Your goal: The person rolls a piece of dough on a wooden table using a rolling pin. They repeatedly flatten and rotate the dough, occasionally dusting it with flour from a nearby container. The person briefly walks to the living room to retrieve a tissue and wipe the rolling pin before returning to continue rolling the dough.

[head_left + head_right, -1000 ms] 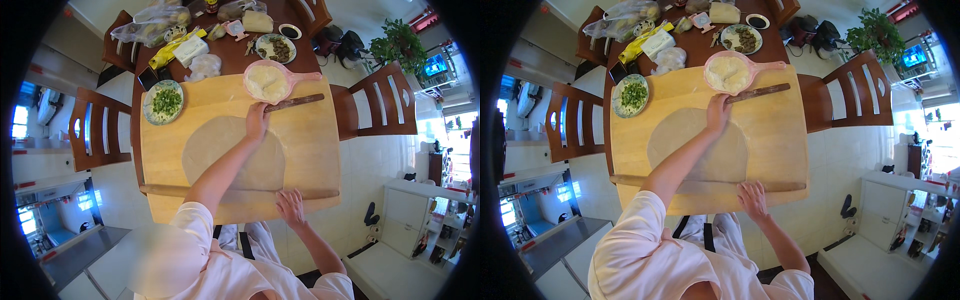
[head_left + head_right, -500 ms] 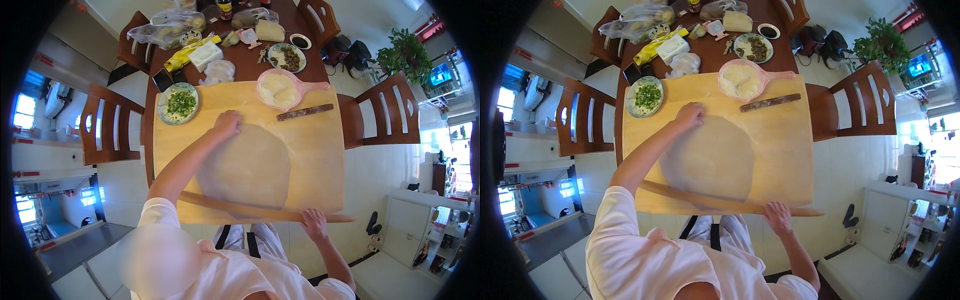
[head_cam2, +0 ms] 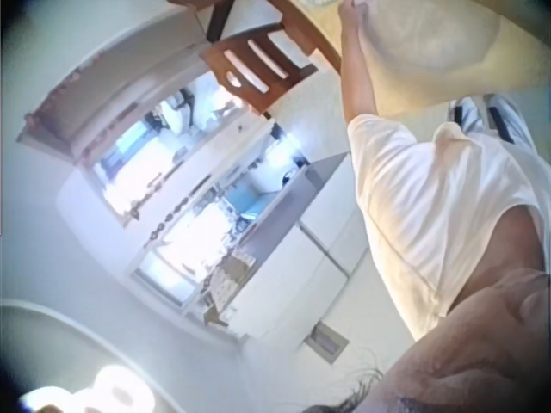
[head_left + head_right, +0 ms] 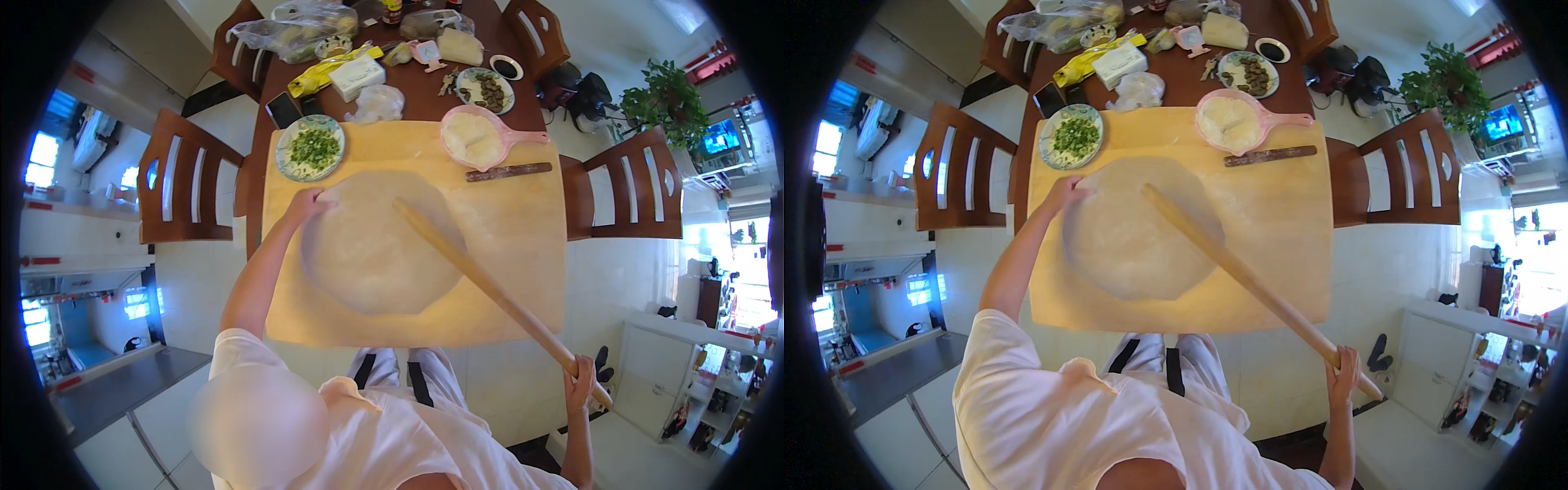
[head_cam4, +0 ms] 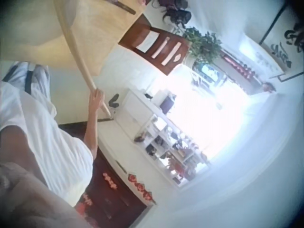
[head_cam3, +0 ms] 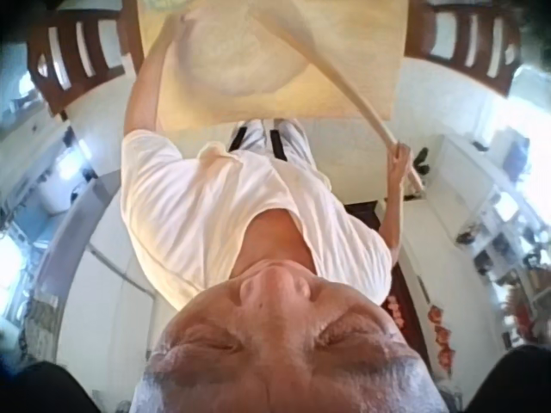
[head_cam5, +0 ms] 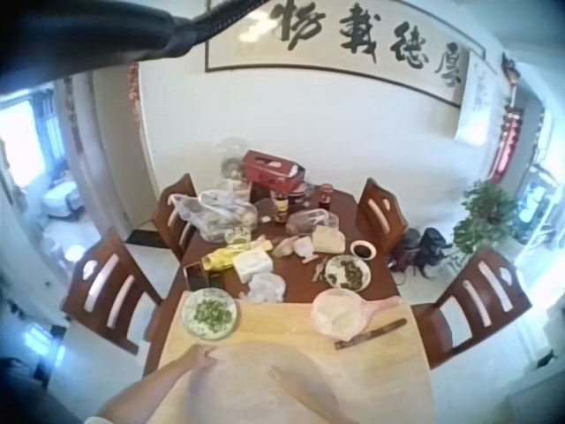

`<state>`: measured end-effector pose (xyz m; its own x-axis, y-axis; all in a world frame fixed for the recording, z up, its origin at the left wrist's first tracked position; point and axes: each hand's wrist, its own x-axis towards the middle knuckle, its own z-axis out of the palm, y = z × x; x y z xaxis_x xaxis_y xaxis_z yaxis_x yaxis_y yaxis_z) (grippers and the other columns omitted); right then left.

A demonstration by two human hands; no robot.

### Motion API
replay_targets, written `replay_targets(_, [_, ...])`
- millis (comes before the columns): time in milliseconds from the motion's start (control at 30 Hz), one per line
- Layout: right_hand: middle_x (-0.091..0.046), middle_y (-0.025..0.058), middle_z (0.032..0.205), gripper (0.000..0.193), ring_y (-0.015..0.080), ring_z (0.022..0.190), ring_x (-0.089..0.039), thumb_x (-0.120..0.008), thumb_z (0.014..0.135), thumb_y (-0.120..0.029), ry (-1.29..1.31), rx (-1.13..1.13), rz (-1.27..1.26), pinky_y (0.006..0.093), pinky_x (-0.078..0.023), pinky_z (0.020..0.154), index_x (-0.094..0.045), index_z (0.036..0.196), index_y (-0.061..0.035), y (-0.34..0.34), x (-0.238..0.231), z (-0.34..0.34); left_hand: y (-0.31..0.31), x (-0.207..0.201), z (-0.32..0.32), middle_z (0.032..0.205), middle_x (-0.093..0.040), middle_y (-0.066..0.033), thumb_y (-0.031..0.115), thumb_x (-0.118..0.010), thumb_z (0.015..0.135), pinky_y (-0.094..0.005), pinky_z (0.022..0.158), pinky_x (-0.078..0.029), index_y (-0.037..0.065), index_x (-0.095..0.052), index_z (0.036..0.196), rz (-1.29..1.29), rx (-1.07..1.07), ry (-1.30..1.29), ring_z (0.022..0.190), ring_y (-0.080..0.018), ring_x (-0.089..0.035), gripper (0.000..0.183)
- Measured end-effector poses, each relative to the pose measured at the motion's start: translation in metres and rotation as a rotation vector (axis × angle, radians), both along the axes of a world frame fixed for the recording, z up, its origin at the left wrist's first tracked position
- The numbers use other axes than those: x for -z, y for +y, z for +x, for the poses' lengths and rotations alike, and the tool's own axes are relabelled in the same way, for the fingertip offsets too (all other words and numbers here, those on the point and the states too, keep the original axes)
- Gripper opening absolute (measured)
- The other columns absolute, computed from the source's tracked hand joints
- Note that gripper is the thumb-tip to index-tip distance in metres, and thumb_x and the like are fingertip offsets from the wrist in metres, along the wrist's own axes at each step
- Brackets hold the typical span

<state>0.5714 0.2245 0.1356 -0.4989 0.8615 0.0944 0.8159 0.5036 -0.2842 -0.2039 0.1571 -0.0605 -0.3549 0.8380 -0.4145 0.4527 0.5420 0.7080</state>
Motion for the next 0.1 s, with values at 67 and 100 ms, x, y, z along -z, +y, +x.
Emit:
replay_targets(67, [-0.059, 0.0193, 0.103, 0.038, 0.0392, 0.096, -0.058, -0.072, 0.08, -0.02, 0.038, -0.005, -0.045, 0.0472, -0.046, 0.086, -0.06, 0.109, -0.0005, 0.008, 0.014, -0.016, -0.042, 0.003, 0.014, 0.134, -0.052, -0.0113, 0.031, -0.078, 0.079, -0.0269, 0.102, -0.031, 0.015, -0.047, 0.14, 0.235, -0.139, -0.099, 0.124, -0.0129, -0.043, 0.07])
replay_targets(100, [-0.059, 0.0199, 0.104, 0.039, 0.0396, 0.097, -0.058, -0.073, 0.081, -0.024, 0.053, -0.005, -0.067, 0.0479, -0.046, 0.085, -0.061, 0.11, -0.0013, 0.014, 0.021, -0.026, -0.063, 0.005, 0.034, 0.15, -0.042, -0.0132, 0.033, -0.079, 0.078, -0.0235, 0.115, -0.02, 0.016, -0.038, 0.149, 0.355, -0.205, -0.15, 0.142, -0.0117, -0.032, 0.084])
